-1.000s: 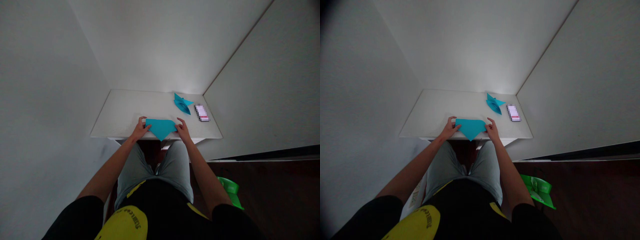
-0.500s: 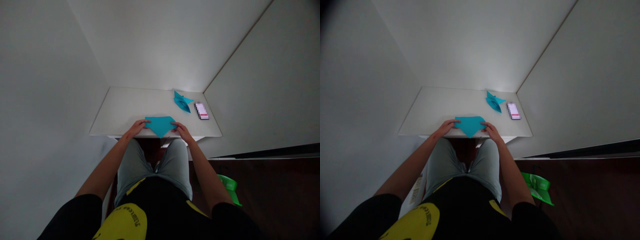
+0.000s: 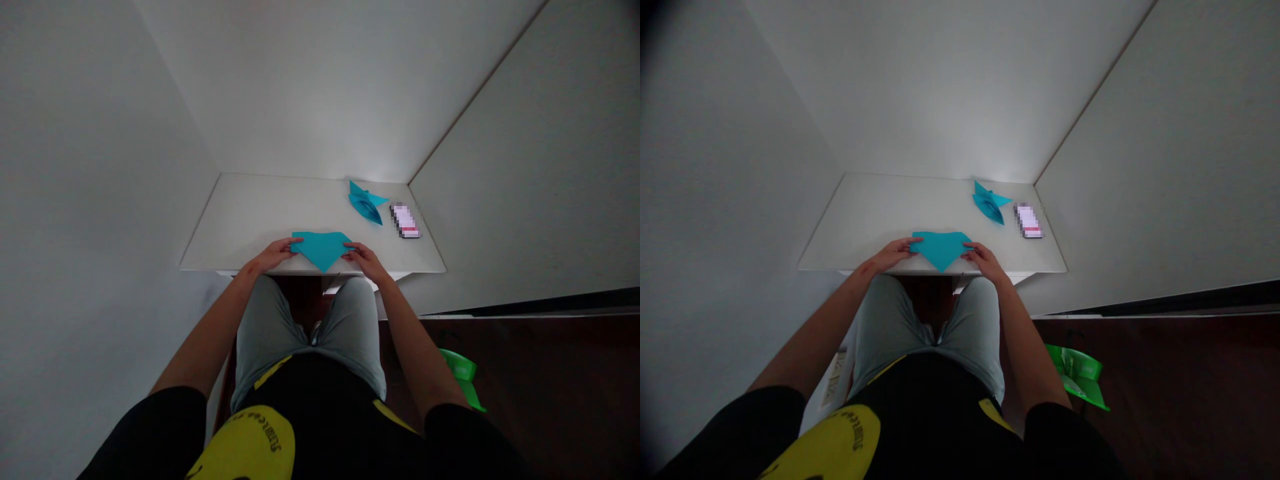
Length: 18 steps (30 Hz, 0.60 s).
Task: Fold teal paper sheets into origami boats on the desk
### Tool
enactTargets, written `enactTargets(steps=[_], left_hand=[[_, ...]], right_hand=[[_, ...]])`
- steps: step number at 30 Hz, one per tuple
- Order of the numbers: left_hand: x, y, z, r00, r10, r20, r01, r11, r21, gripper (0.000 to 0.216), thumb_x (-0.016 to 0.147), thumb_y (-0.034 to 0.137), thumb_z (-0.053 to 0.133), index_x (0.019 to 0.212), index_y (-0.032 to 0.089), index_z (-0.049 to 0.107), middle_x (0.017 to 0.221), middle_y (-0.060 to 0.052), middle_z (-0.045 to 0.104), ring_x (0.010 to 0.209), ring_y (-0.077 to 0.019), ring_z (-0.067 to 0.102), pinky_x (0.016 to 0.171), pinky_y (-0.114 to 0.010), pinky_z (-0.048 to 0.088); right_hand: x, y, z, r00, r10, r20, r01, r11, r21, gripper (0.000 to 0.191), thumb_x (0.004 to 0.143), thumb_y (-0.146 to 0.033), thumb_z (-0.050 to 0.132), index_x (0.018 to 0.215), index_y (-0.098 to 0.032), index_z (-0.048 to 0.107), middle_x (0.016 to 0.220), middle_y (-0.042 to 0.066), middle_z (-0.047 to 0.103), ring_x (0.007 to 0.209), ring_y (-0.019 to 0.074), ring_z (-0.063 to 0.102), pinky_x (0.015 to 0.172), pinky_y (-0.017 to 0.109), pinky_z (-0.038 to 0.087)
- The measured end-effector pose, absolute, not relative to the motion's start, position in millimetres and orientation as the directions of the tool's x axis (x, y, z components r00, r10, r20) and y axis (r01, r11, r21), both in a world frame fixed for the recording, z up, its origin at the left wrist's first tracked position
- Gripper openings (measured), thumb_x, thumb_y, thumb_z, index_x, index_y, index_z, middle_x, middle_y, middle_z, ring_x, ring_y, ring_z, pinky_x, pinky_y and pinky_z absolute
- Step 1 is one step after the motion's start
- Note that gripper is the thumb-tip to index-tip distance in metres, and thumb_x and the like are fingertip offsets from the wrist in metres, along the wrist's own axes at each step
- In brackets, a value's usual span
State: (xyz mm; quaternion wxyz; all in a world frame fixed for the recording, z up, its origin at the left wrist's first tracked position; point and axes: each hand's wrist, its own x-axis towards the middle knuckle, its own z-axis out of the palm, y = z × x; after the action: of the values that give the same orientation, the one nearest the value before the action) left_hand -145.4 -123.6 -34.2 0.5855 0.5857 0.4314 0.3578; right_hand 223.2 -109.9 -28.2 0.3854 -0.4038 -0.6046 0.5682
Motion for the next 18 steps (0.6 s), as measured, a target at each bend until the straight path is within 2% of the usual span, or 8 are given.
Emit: enactTargets(steps=[3,6,10,14,16,18], left_hand=[[-145.6,-121.6,-35.7,0.396,0.913,-0.103,0.083,0.076,0.994,0.078,0.078,0.035,0.081,0.152,0.017,0.062,0.141,-0.014,0.075,0.118,-0.0235,0.075,0.114,-0.043,0.054],[-144.5,-121.1,-35.5,0.364,0.927,-0.089,0.118,0.049,0.992,0.070,0.079,0.036,0.081,0.145,0.019,0.067,0.139,-0.012,0.076,0.119,-0.0235,0.075,0.111,-0.041,0.056],[-143.0,-122.8,-32.3,0.311,0.946,-0.095,0.191,0.035,0.981,0.060,0.084,0.045,0.078,0.137,0.018,0.073,0.121,-0.009,0.081,0.107,-0.0216,0.076,0.103,-0.039,0.058],[-136.8,-123.6,-29.9,0.269,0.958,-0.098,0.187,0.048,0.981,0.054,0.086,0.051,0.078,0.128,0.017,0.077,0.107,-0.007,0.081,0.098,-0.0197,0.075,0.096,-0.036,0.060],[-130.9,-123.3,-30.3,0.212,0.973,-0.090,0.177,0.052,0.983,0.047,0.084,0.050,0.080,0.117,0.017,0.077,0.099,-0.006,0.078,0.091,-0.0181,0.073,0.091,-0.034,0.060],[-124.7,-122.8,-31.3,0.151,0.985,-0.082,0.142,0.061,0.988,0.045,0.081,0.045,0.084,0.114,0.017,0.073,0.094,-0.003,0.074,0.085,-0.0161,0.072,0.085,-0.032,0.061]], right_hand=[[222.4,-110.6,-26.3,-0.328,0.945,-0.002,0.061,0.019,-0.998,0.058,0.086,-0.072,0.077,0.122,-0.026,0.076,0.099,0.006,0.080,0.095,0.0232,0.078,0.098,0.043,0.062],[221.7,-110.5,-23.6,-0.261,0.965,0.007,0.095,0.033,-0.995,0.057,0.085,-0.076,0.076,0.111,-0.025,0.077,0.093,0.004,0.078,0.089,0.0215,0.075,0.094,0.041,0.062],[219.1,-108.8,-22.1,-0.232,0.972,0.025,0.128,0.056,-0.990,0.057,0.079,-0.076,0.081,0.102,-0.024,0.075,0.084,0.000,0.072,0.076,0.0176,0.067,0.082,0.037,0.060],[213.0,-108.6,-25.3,-0.230,0.972,0.051,0.084,0.072,-0.994,0.057,0.078,-0.071,0.084,0.111,-0.025,0.072,0.079,-0.003,0.065,0.071,0.0159,0.061,0.073,0.034,0.059],[210.0,-109.5,-28.4,-0.226,0.972,0.060,0.037,0.070,-0.997,0.062,0.079,-0.066,0.085,0.123,-0.027,0.067,0.082,-0.003,0.066,0.072,0.0159,0.062,0.071,0.033,0.058],[208.5,-110.4,-32.0,-0.219,0.974,0.061,0.004,0.063,-0.998,0.074,0.078,-0.061,0.088,0.138,-0.029,0.060,0.085,-0.003,0.068,0.074,0.0165,0.065,0.071,0.032,0.058]])
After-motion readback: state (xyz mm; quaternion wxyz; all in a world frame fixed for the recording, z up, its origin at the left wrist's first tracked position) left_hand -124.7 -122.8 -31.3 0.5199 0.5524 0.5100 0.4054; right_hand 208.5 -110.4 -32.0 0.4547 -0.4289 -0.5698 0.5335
